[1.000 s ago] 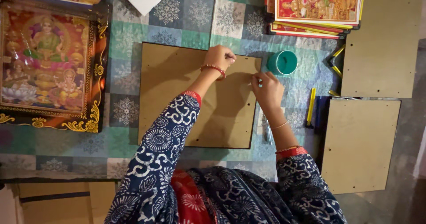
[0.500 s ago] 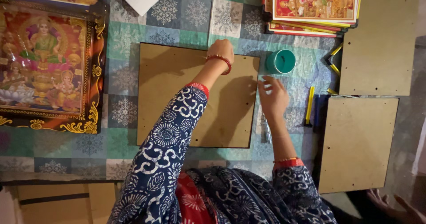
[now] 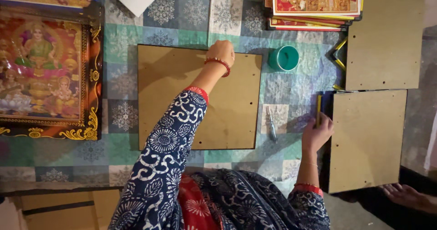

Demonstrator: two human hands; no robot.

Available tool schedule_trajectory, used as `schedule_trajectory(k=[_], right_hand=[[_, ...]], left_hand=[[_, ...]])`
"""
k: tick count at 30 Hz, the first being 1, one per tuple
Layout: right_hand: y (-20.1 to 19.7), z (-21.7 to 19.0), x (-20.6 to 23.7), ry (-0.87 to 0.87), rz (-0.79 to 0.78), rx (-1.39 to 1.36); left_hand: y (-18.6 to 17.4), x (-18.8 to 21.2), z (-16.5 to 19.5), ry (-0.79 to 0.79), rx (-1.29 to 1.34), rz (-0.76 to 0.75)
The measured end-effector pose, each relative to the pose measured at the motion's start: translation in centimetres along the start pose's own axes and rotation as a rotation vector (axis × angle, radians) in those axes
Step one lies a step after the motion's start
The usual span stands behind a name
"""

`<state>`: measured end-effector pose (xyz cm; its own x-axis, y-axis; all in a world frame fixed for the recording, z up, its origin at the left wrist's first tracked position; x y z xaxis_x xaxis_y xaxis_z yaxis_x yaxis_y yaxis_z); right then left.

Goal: The person handles a black picture frame on a work table, places a white paper sheet into it, and sets a cardboard backing board over it. They then use a screwdriver to fasten the backing to the frame, working on the fasteners one at a time.

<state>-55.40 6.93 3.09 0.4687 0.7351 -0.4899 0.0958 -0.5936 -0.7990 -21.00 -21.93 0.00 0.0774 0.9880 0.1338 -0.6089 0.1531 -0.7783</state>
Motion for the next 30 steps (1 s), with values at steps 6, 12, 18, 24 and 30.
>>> schedule_trajectory(k=[6,12,18,24,30], right_hand=[[0.7,-9.4,-4.3,-0.155,0.023,-0.244],[6.7,-15.4,-12.0,-0.170,-0.247,-0.480],[14.4,-15.7,-15.9,-0.431,-0.514,-0.260],[16.4,-14.6,-15.8,-0.596,-0.637,-0.263],[16.8,-15.1,-15.8,-0.608,-0.714,-0.297]], left_hand=[[0.6,0.1,-0.4,0.065,-0.011,0.062],[-0.2,0.7,-0.4,-0.056,0.060,0.016],[0.2,1.5,-1.0,0.018,0.128,0.087],[1.4,1.3,-2.1,0.117,0.252,0.161],[0.0,2.4,-1.7,0.172,0.269,0.146]])
Point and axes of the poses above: each hand's wrist, its own x-axis away from the middle knuckle, its own y-axis out of the palm, z = x × y, the point moved 1 cm from there along -x, towards the middle knuckle, and after that the axes turned 10 degrees about z, right-handed, at the moved point
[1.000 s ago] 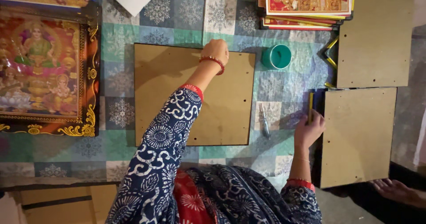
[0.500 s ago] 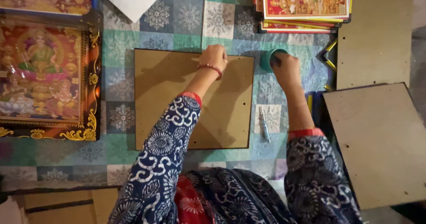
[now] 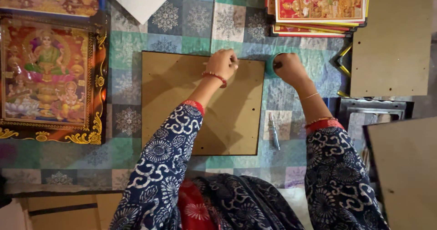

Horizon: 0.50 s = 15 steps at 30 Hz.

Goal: The person handles a black picture frame on a work table, places a white paper sheet into it, and sets a cardboard backing board over it. They then use a screwdriver to fasten the backing to the frame, working on the fasteners one at a time.

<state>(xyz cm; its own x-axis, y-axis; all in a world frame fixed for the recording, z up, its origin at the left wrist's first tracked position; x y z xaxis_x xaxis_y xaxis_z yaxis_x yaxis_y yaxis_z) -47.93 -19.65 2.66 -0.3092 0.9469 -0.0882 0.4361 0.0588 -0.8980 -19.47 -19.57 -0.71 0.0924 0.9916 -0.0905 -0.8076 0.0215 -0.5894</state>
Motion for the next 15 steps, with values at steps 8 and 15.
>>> schedule_trajectory(k=[8,15], right_hand=[[-0.1,-0.4,-0.1,0.045,-0.007,0.024],[-0.4,-1.6,0.6,0.117,0.015,-0.019]], left_hand=[[2.4,-0.8,3.0,0.397,-0.020,-0.011],[4.1,-1.8,2.3,0.523,-0.274,0.011]])
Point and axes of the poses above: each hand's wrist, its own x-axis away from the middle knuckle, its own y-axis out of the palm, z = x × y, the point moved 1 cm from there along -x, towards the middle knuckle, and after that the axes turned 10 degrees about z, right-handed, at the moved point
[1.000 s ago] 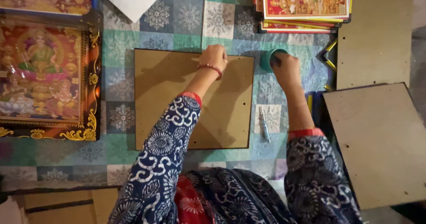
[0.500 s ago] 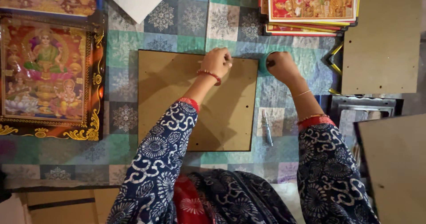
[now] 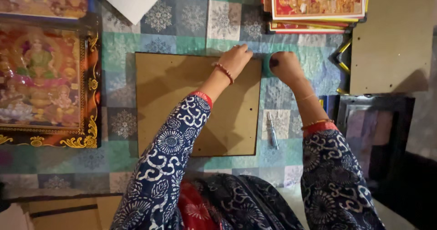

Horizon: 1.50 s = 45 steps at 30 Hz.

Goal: The person handles a black picture frame on a work table, places a white paper sheet into it, and sets a cardboard backing board over it. They then use a screwdriver to fasten the backing to the frame, working on the fasteners one at a time.

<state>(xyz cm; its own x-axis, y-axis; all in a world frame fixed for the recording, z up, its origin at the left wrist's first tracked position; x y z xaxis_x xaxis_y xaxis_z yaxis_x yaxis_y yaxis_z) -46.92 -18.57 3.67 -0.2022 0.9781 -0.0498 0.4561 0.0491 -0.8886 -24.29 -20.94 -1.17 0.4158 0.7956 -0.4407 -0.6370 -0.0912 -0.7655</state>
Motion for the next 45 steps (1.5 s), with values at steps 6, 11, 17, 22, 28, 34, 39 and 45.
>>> schedule_trajectory(k=[6,11,17,22,28,34,39,45], right_hand=[[0.6,-0.1,-0.1,-0.047,0.019,0.047],[0.3,-0.1,0.0,-0.096,-0.048,0.073],[-0.3,-0.4,1.0,-0.056,-0.019,0.050],[-0.5,0.3,0.7,-0.092,-0.092,0.029],[-0.5,1.3,0.3,-0.103,-0.109,0.126],[-0.1,2.6,-0.2,-0.152,-0.177,0.158],[0.2,2.7,-0.3,-0.123,-0.178,0.213],[-0.2,2.2,0.1,-0.107,-0.175,0.195]], left_hand=[[0.7,0.2,0.4,0.128,-0.078,-0.055],[-0.7,1.3,0.6,-0.011,0.059,-0.012],[-6.4,6.9,2.0,-0.259,0.358,0.021],[-10.8,11.7,2.5,-0.444,0.465,0.111],[-15.3,18.2,2.5,-0.606,0.432,0.178],[-17.5,16.7,-2.7,-0.702,0.334,0.386],[-17.3,12.3,-7.7,-0.571,0.119,0.441],[-16.6,10.9,-9.8,-0.676,0.083,0.342]])
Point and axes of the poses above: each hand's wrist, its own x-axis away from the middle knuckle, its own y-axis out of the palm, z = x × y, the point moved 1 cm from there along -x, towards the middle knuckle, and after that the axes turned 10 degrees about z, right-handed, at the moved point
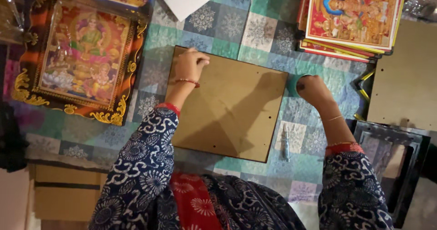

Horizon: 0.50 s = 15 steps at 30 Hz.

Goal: The person handles a black picture frame on a work table, places a white paper sheet into it, and sets a cardboard backing board over it. They then use a screwdriver to fasten the backing to the frame, working on the fasteners one at a time.

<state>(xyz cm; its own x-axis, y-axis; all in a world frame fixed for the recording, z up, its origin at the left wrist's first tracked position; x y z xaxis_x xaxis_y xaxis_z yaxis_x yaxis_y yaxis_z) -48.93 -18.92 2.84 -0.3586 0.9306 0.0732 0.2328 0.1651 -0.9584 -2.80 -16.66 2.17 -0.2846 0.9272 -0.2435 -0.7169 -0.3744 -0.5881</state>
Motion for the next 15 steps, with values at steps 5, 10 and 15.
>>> schedule_trajectory(k=[5,10,15], right_hand=[[-0.1,-0.3,0.3,-0.006,0.009,-0.020],[-0.8,-0.8,0.7,0.007,0.052,-0.054],[-1.0,-1.2,0.9,0.010,0.072,-0.102]], left_hand=[[1.2,-0.1,-2.0,-0.109,-0.004,-0.043],[2.0,-1.1,-3.5,-0.135,0.095,-0.086],[0.9,-1.4,-2.9,-0.107,0.070,-0.123]])
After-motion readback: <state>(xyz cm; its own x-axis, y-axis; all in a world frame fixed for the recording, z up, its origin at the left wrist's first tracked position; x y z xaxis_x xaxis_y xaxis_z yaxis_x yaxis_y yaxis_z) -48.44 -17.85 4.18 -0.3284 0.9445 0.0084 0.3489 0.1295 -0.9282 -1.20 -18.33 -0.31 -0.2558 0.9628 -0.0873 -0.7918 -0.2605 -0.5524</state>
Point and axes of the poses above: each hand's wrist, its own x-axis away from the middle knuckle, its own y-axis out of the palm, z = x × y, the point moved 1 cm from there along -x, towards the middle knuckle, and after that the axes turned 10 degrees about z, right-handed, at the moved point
